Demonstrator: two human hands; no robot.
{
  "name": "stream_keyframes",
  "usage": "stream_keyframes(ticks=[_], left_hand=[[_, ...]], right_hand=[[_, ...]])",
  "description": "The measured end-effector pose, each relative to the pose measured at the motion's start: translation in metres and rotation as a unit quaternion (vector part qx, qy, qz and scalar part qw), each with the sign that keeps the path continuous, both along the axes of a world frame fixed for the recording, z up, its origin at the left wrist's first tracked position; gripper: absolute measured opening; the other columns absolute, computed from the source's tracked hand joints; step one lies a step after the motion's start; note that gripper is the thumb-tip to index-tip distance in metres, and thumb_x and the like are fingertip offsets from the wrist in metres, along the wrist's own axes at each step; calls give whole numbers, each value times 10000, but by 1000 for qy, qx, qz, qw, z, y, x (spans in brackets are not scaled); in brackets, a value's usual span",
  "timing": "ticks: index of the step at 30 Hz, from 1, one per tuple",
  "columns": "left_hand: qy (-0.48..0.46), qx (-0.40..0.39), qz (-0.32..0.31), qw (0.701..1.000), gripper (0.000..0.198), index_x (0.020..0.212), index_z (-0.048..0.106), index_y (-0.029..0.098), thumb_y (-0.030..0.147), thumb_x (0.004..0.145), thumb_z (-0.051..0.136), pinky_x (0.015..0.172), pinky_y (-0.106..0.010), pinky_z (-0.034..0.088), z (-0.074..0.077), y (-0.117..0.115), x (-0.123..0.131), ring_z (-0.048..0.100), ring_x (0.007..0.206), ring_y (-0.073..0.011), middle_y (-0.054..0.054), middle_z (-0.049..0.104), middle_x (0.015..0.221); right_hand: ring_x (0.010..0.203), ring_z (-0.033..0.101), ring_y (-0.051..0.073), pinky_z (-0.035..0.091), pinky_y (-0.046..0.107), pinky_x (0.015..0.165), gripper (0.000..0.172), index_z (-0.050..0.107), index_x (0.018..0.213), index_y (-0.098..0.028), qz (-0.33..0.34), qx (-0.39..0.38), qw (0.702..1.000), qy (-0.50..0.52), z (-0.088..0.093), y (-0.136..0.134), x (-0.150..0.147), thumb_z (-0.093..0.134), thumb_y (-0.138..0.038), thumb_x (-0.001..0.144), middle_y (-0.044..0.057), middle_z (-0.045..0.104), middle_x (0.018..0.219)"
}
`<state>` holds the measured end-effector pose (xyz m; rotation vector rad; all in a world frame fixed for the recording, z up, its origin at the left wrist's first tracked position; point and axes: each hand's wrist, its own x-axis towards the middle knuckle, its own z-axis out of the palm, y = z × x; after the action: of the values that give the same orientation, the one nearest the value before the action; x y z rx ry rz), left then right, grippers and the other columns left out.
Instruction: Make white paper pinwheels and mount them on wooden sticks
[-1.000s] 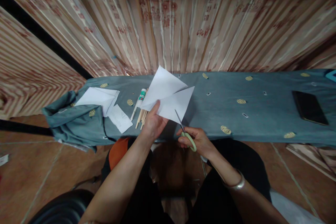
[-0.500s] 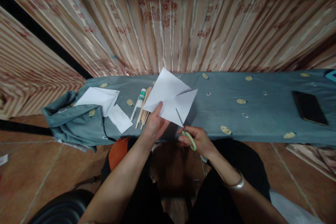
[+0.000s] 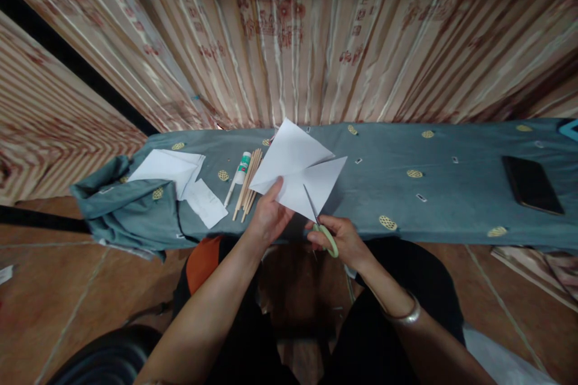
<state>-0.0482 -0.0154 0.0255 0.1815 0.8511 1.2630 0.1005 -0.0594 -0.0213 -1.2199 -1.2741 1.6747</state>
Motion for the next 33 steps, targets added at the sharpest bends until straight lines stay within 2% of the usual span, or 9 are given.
stream_keyframes(ticks=[10,18,23,27,33], left_hand=[[6,-3,-16,1000,323,1204,629,77,200,951,469,956,-337,512,-4,-2,1,699,979,-228,-113,745,1046],[6,0,-5,1000,286,1138,659,88,191,951,468,934,-313,523,-4,-2,2,703,971,-215,-109,743,1052],[7,3,-12,1000,293,1170,649,104,201,923,525,943,-331,523,-6,-3,1,700,994,-235,-101,750,1037],[4,2,-24,1000,315,1182,638,82,211,942,479,952,-339,520,-7,-3,3,703,981,-229,-105,751,1026],[6,1,-21,1000,288,1094,679,86,204,948,461,970,-339,511,-6,-3,5,686,1025,-238,-100,755,991]], right_hand=[[463,557,106,454,237,470,439,672,778,-171,-17,-4,1000,11,-1,0,-1,816,-528,567,-38,607,519],[439,535,93,426,224,448,450,655,696,-169,-16,-7,1000,-1,1,1,-1,822,-557,541,-39,599,481],[431,530,93,428,226,446,466,651,693,-173,-23,-11,1000,7,0,1,-2,826,-571,525,-45,593,480],[441,533,95,432,225,455,466,651,706,-175,-23,-6,1000,12,-2,1,-2,819,-575,536,-46,589,487],[448,524,96,415,222,452,440,656,711,-173,-25,6,1000,4,-5,1,0,805,-563,570,-34,595,495]])
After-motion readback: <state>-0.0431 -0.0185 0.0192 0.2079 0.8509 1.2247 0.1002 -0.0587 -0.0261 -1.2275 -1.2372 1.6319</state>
